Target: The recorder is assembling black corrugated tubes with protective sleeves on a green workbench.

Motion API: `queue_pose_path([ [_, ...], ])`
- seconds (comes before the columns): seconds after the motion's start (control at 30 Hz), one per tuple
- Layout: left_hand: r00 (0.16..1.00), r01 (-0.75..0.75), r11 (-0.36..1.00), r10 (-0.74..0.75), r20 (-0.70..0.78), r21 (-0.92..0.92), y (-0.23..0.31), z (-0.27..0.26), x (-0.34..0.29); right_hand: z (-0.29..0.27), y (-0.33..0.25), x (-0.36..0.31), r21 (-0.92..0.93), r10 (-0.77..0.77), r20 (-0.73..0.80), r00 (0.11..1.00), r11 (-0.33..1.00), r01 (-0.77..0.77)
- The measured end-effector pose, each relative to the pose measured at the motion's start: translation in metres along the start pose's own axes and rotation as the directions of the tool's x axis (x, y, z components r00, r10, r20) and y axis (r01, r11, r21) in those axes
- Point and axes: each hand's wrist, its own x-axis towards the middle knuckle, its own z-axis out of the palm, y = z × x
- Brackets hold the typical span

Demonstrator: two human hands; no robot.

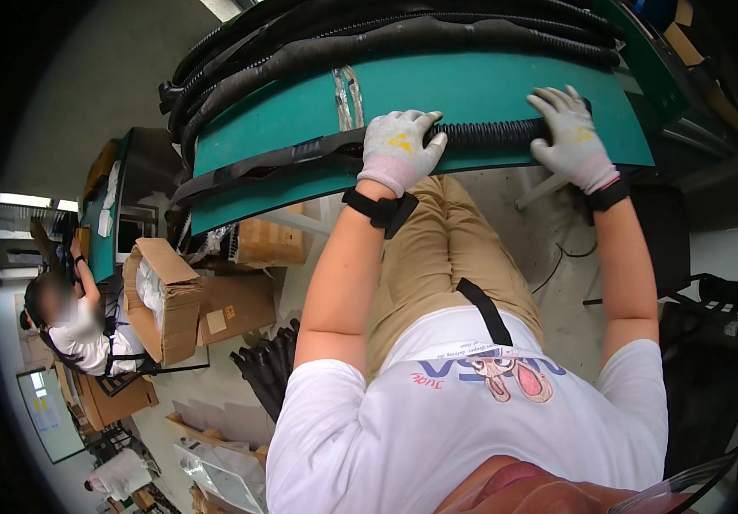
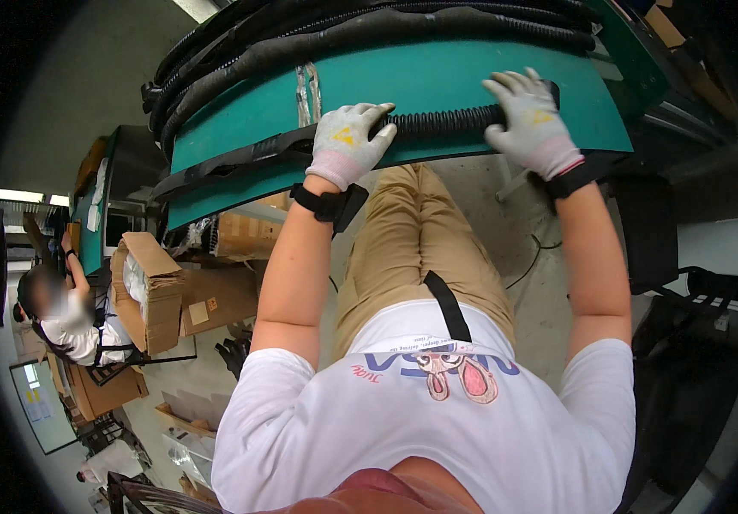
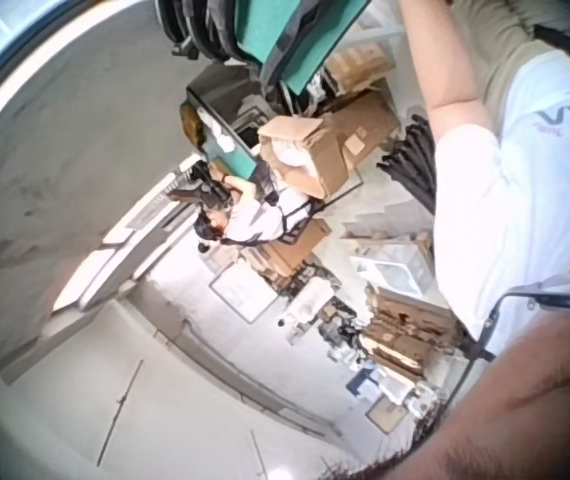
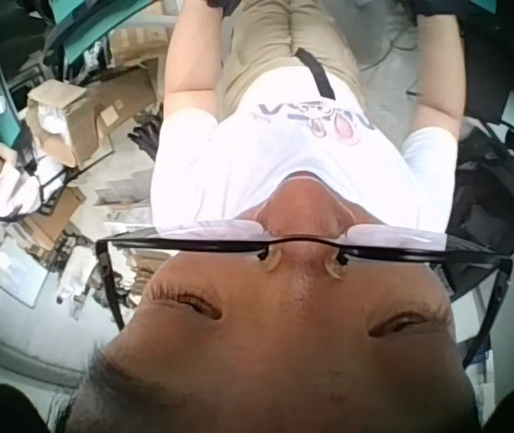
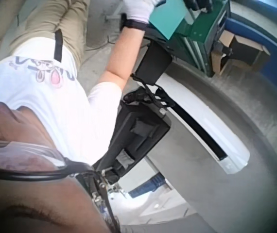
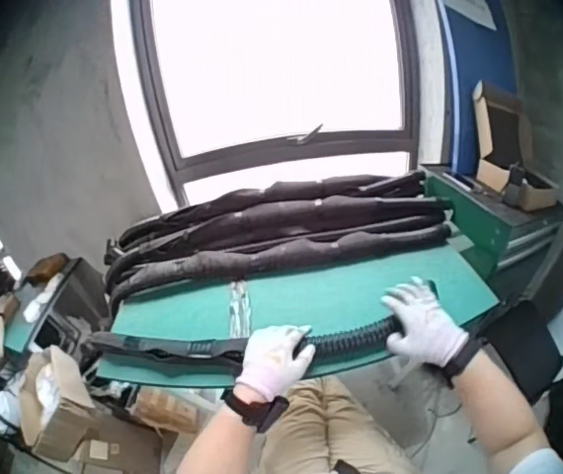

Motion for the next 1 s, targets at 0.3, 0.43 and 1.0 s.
queue_pose_path([
  [0.3,0.993,-0.011,0.995,0.0,-0.114,-0.095,0.007,0.005,-0.013,0.041,-0.111,0.015,0.289,0.18,-0.088,0.98,0.946,-0.148],
  [0.43,0.966,0.062,0.983,-0.103,-0.239,-0.175,0.016,0.014,-0.011,0.046,-0.114,0.013,0.331,0.205,-0.121,0.971,0.931,-0.155],
  [1.0,0.898,0.273,0.946,-0.316,-0.306,-0.177,0.027,0.022,-0.001,0.051,-0.119,0.016,0.426,0.297,-0.166,0.94,0.882,-0.203],
])
